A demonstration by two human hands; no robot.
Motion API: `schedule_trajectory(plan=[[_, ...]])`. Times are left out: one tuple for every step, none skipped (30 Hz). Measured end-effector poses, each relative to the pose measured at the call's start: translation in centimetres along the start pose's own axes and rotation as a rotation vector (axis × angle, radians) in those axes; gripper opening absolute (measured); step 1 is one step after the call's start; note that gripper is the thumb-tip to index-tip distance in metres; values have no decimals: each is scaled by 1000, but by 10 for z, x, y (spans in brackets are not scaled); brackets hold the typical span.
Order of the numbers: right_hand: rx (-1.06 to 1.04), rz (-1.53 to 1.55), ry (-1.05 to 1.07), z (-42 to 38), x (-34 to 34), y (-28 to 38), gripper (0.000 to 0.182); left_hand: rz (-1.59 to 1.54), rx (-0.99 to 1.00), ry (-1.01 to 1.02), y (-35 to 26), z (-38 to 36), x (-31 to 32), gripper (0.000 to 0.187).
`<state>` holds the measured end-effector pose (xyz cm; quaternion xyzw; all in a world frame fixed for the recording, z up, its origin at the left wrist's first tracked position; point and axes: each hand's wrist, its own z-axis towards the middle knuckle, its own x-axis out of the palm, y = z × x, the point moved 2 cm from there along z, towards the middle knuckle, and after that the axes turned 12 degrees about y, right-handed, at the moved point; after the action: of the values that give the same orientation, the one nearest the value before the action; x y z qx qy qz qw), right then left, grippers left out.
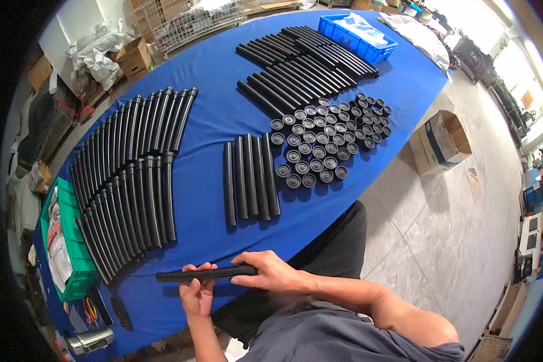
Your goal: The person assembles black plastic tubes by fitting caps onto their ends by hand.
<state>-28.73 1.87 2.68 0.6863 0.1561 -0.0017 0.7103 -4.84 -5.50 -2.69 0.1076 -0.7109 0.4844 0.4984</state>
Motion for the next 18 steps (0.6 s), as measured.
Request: schedule_trajectory(plan=[[151, 34, 114, 2, -3, -3, 37, 15, -1, 2, 0, 0, 0, 38], [48, -30, 57, 2, -2, -5, 40, 30, -2, 4, 0, 0, 1, 38], [-54, -93, -1, 2, 1, -6, 42, 12, -1, 1, 0, 1, 2, 38], [-154, -155, -59, 1, 4, -8, 45, -6, -1, -4, 0, 2, 3, 38], [-142, -150, -64, -1, 8, -11, 45, -25, -3, -12, 0, 1, 4, 38], [-92, -105, -39, -2, 8, -7, 44, -34, -3, -3, 1, -1, 2, 38], [-46, -62, -14, -2, 5, -2, 43, -43, -1, 9, 1, -2, -1, 38], [-3, -20, 11, -1, 1, 2, 43, -50, 4, 23, 0, -1, -3, 37], [84, 29, 62, 1, -1, 2, 43, -34, 9, 18, 1, -1, -3, 37], [170, 79, 113, 2, -3, 2, 44, -18, 15, 14, 1, 0, -2, 37], [256, 129, 163, 2, -4, 1, 44, -1, 19, 9, 1, 0, -2, 37], [106, 56, 85, 3, -1, -3, 45, -8, 9, 4, 1, 1, -1, 36], [-43, -16, 7, 3, 5, -10, 46, -15, -2, -2, 0, 1, 1, 36], [-190, -87, -70, 1, 10, -17, 47, -23, -13, -11, 0, 1, 1, 36], [-123, -57, -52, 0, 7, -12, 47, -19, -9, -6, 1, 0, 1, 36], [-58, -29, -35, -1, 2, -1, 46, -15, -4, 1, 1, 0, 0, 36], [6, 0, -18, -1, -1, 4, 45, -9, 3, 9, 1, 0, 0, 36], [11, 0, 1, 0, 0, 1, 46, -5, 3, 6, 0, 0, 0, 36]])
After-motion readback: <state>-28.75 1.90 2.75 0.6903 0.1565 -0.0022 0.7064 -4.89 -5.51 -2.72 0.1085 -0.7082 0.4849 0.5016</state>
